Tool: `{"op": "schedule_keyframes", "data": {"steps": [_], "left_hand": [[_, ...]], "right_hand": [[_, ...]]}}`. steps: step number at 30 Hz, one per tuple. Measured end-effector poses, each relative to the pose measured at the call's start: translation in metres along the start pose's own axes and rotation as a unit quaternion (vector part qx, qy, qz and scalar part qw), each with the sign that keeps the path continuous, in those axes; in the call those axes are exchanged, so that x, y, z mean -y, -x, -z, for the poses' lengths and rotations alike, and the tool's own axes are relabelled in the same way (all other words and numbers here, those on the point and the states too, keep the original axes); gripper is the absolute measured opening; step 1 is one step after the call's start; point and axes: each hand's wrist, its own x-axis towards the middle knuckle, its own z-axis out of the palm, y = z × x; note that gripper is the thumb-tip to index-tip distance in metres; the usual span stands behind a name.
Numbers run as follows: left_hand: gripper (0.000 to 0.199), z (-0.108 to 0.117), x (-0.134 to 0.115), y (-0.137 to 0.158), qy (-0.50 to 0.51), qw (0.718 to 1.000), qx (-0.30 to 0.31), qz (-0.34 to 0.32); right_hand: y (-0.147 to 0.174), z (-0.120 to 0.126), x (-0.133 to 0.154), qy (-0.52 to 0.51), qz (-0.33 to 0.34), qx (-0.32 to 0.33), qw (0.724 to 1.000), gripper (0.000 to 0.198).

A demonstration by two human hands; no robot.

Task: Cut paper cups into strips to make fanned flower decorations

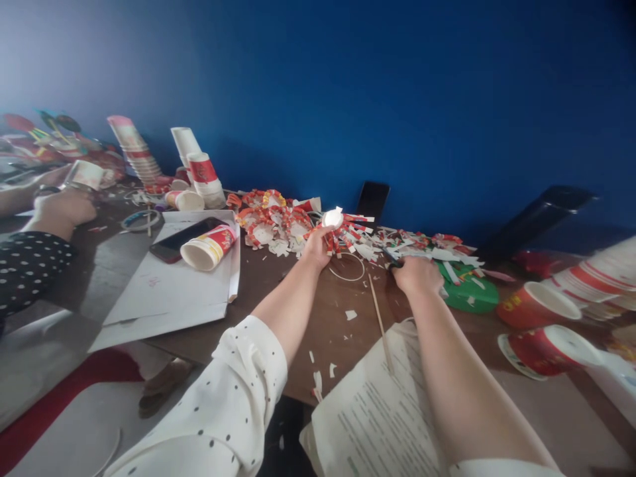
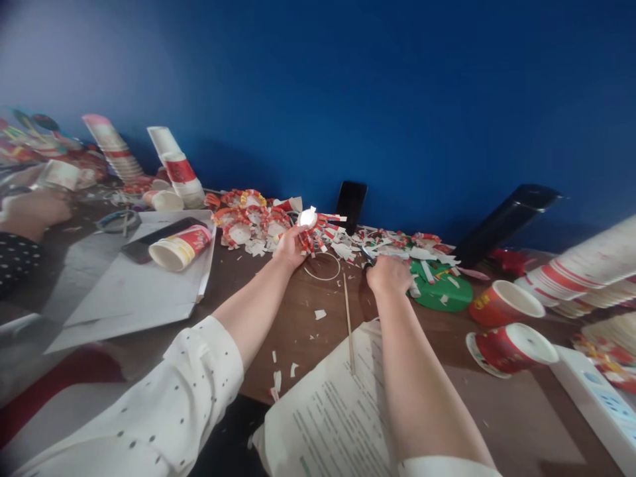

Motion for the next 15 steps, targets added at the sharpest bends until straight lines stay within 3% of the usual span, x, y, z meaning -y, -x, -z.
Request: {"op": "schedule_keyframes", "data": {"steps": [3,5,7,9,11,12,15], "left_hand": [[0.007,0.0,0.003,0.0,-0.017,1.0,0.006,0.005],[0.008,0.0,0.006,0.002,-0.037,0.999,0.028,0.017],[0.009,-0.001,0.008,0.006,-0.063,0.995,0.063,0.04],[0.009,-0.002,0.01,0.012,-0.099,0.987,0.102,0.078],[0.009,-0.005,0.013,0.018,-0.141,0.977,0.123,0.104],[0.009,-0.006,0.014,0.021,-0.156,0.974,0.124,0.106],[0.012,-0.008,0.017,0.026,-0.187,0.968,0.128,0.11]], "right_hand": [[-0.001,0.0,-0.002,-0.065,0.0,0.016,0.998,0.036],[-0.002,-0.002,-0.002,-0.149,0.005,-0.038,0.988,0.039],[-0.004,-0.006,0.002,-0.277,0.016,-0.132,0.952,0.041],[-0.007,-0.009,0.007,-0.45,0.018,-0.154,0.879,0.042],[-0.008,-0.01,0.012,-0.586,-0.008,-0.085,0.806,0.05],[-0.007,-0.01,0.014,-0.623,0.004,-0.03,0.782,0.056],[-0.001,-0.007,0.015,-0.656,0.046,0.094,0.747,0.066]]}}
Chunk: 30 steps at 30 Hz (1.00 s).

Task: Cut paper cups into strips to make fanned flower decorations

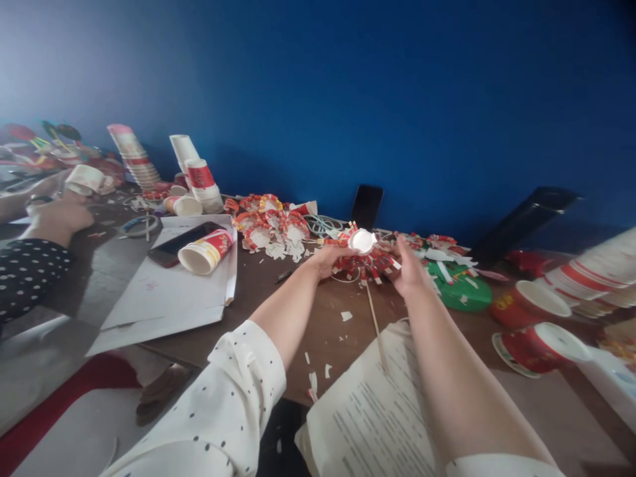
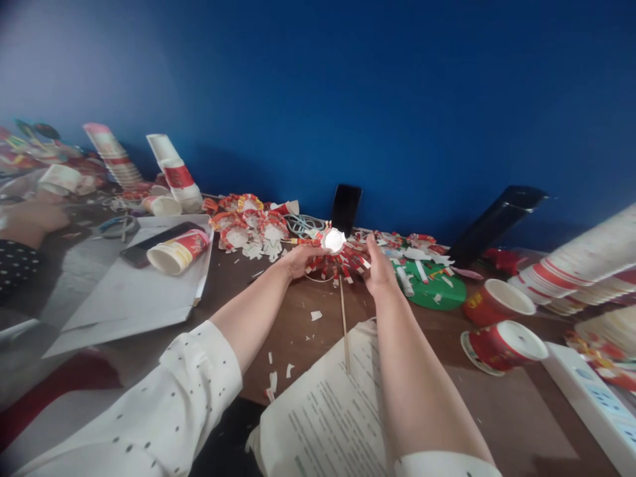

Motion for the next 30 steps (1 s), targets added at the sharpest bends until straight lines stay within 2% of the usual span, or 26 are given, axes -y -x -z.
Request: {"op": "schedule_keyframes", "data": {"steps": [3,9,13,17,19,23,26,30], "left_hand": [[0.014,-0.001,0.001,-0.001,-0.014,1.0,0.01,-0.001],[0.019,0.002,0.006,-0.006,-0.063,0.998,0.02,-0.009],[0.031,0.004,0.011,-0.01,-0.087,0.995,0.041,-0.02],[0.044,0.005,0.014,-0.013,-0.093,0.994,0.046,-0.03],[0.046,0.004,0.015,-0.013,-0.09,0.994,0.037,-0.04],[0.048,0.001,0.015,-0.013,-0.069,0.994,0.008,-0.081],[0.046,0.0,0.014,-0.012,-0.082,0.994,0.02,-0.075],[0.042,0.002,0.014,-0.013,-0.093,0.991,0.034,-0.091]], "right_hand": [[0.003,0.005,0.001,-0.031,-0.02,0.038,0.999,0.06],[-0.005,0.023,-0.006,-0.071,0.022,0.011,0.997,0.05],[-0.005,0.016,-0.011,0.02,0.061,0.026,0.998,0.043],[-0.001,0.005,-0.013,0.104,0.105,-0.012,0.989,0.042],[0.0,0.003,-0.012,0.106,0.099,-0.025,0.989,0.044],[0.001,0.002,-0.009,0.114,0.077,-0.012,0.99,0.043],[0.001,0.002,-0.007,0.113,0.051,-0.011,0.992,0.042],[0.001,0.003,-0.004,0.059,0.043,0.003,0.997,0.039]]}}
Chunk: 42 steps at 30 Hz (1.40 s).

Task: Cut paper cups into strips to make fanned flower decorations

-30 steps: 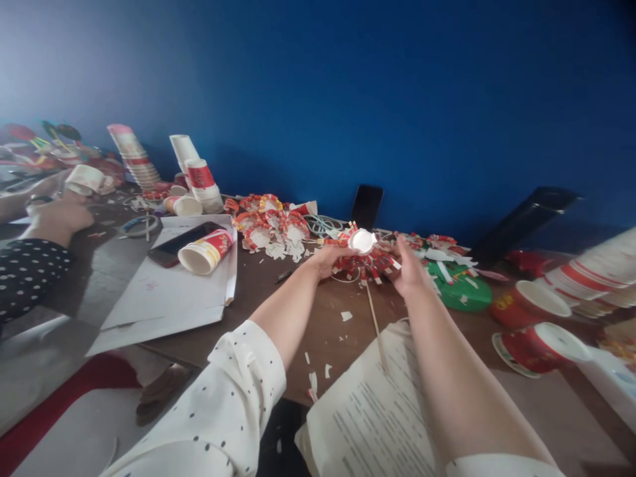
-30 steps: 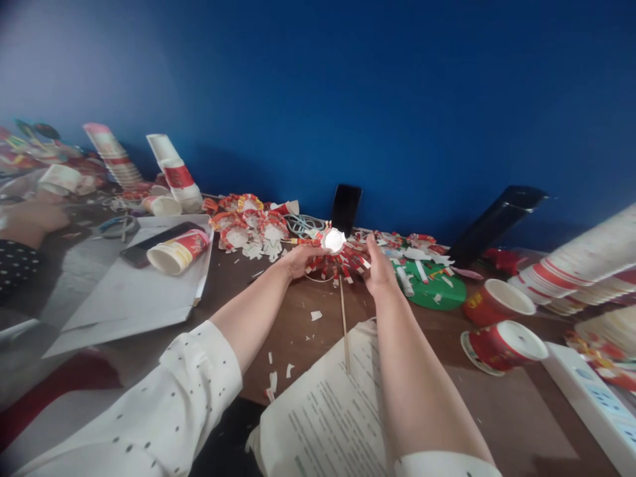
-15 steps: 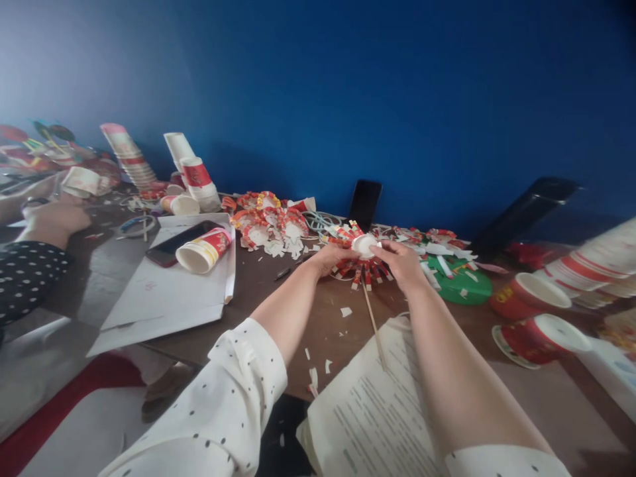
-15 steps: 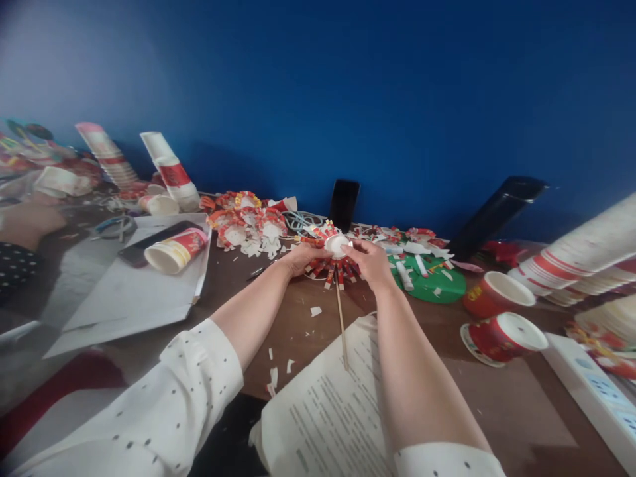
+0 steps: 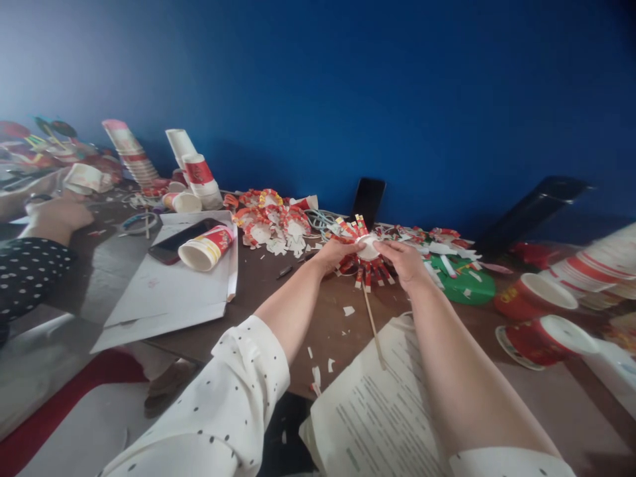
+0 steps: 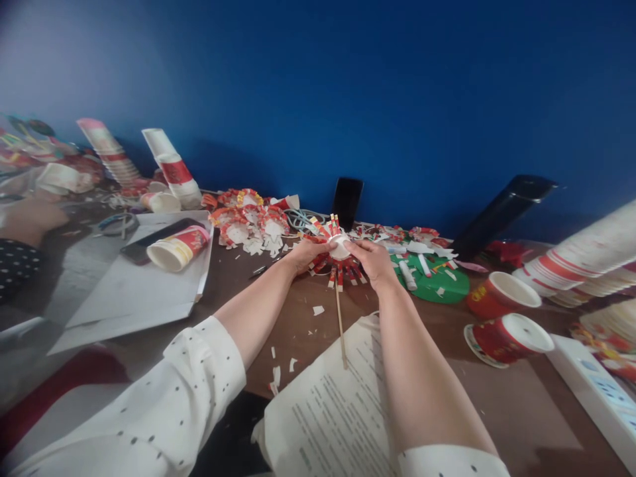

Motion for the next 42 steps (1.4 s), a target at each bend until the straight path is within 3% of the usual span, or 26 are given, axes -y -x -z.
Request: {"op": "schedule_keyframes", "data": {"steps": [13,22,34,39,42], "left_hand": [[0.048,0.005,0.004,-0.005,-0.047,0.999,-0.018,-0.001],[0.046,0.002,0.0,-0.001,-0.024,1.0,-0.007,0.015],[0.044,0.009,0.009,-0.009,-0.038,0.999,-0.015,0.015],[0.043,0.005,0.006,-0.006,-0.019,0.999,-0.027,0.036],[0.043,0.0,0.002,-0.002,0.019,1.0,-0.015,0.009]], "right_hand": [[0.002,0.005,0.009,-0.194,-0.055,0.058,0.978,0.041],[0.002,0.002,0.008,-0.151,-0.099,0.082,0.98,0.038],[-0.005,-0.005,-0.003,-0.032,0.032,-0.037,0.998,0.036],[-0.002,-0.006,-0.001,0.01,0.064,-0.046,0.997,0.036],[0.001,-0.008,0.001,0.028,0.067,-0.029,0.997,0.037]]}}
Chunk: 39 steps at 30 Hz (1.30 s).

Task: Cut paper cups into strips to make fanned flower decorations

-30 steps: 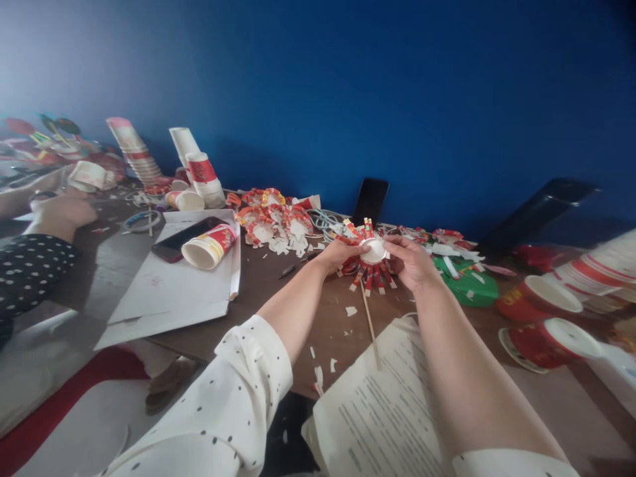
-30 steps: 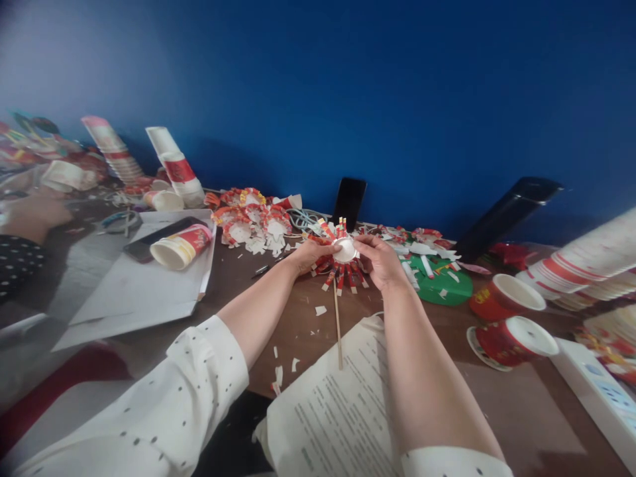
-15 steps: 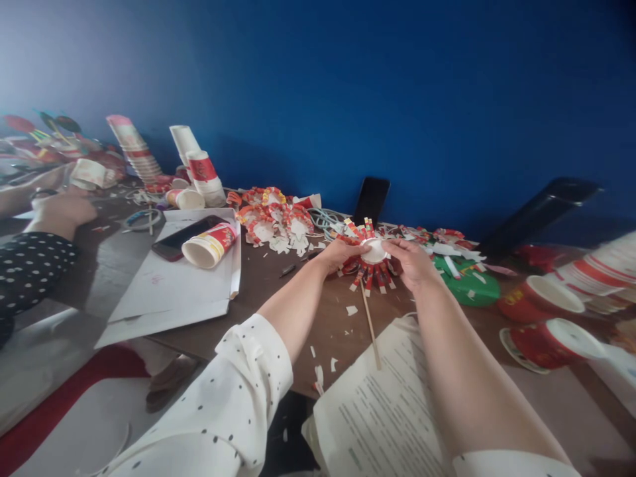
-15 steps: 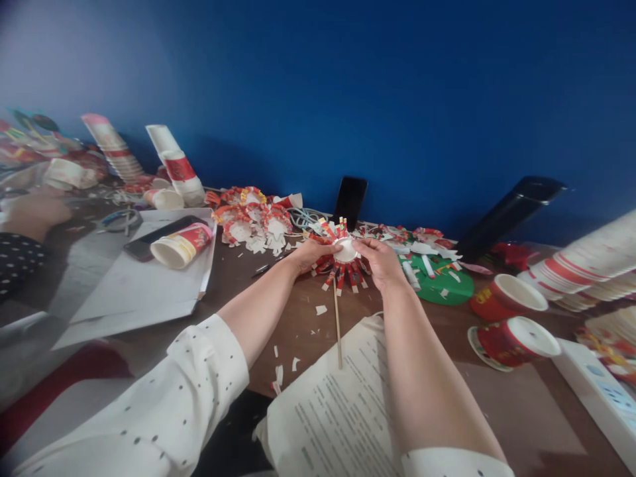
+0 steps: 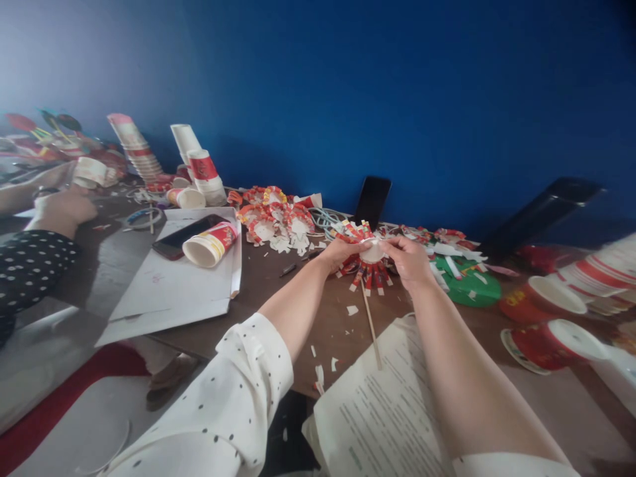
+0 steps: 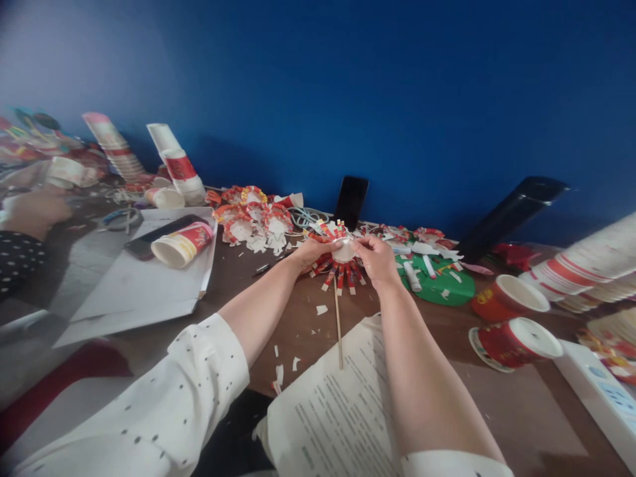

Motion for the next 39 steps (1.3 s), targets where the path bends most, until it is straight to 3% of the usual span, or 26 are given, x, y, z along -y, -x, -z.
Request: {"op": "schedule_keyframes", "data": {"steps": [6,10,20,25,28,31,34,39], "left_hand": [[0.046,-0.006,-0.003,0.003,0.033,0.999,-0.011,-0.012],[0.048,-0.007,-0.003,0.003,0.04,0.999,0.018,-0.016],[0.046,-0.009,-0.002,0.005,0.032,0.999,0.02,-0.033],[0.042,-0.007,-0.001,0.003,-0.004,0.999,-0.017,-0.045],[0.038,-0.005,-0.002,0.002,-0.063,0.995,-0.064,-0.04],[0.036,-0.003,-0.003,0.002,-0.095,0.991,-0.089,-0.028],[0.037,-0.002,-0.003,0.001,-0.086,0.99,-0.103,-0.035],[0.043,-0.001,0.0,-0.002,-0.026,0.995,-0.076,-0.055]], "right_hand": [[0.001,-0.006,-0.001,-0.064,-0.037,0.003,0.997,0.037],[0.003,-0.009,-0.001,-0.079,-0.045,0.016,0.996,0.036],[0.0,-0.011,-0.007,-0.041,-0.026,0.002,0.999,0.038],[0.001,-0.011,-0.004,0.073,0.015,-0.027,0.997,0.035],[0.004,-0.013,0.003,0.177,0.061,-0.051,0.981,0.031],[0.005,-0.013,0.004,0.218,0.077,-0.052,0.972,0.033],[0.003,-0.01,-0.002,0.189,0.06,-0.023,0.98,0.038],[-0.001,-0.007,-0.012,0.123,0.004,-0.049,0.991,0.048]]}}
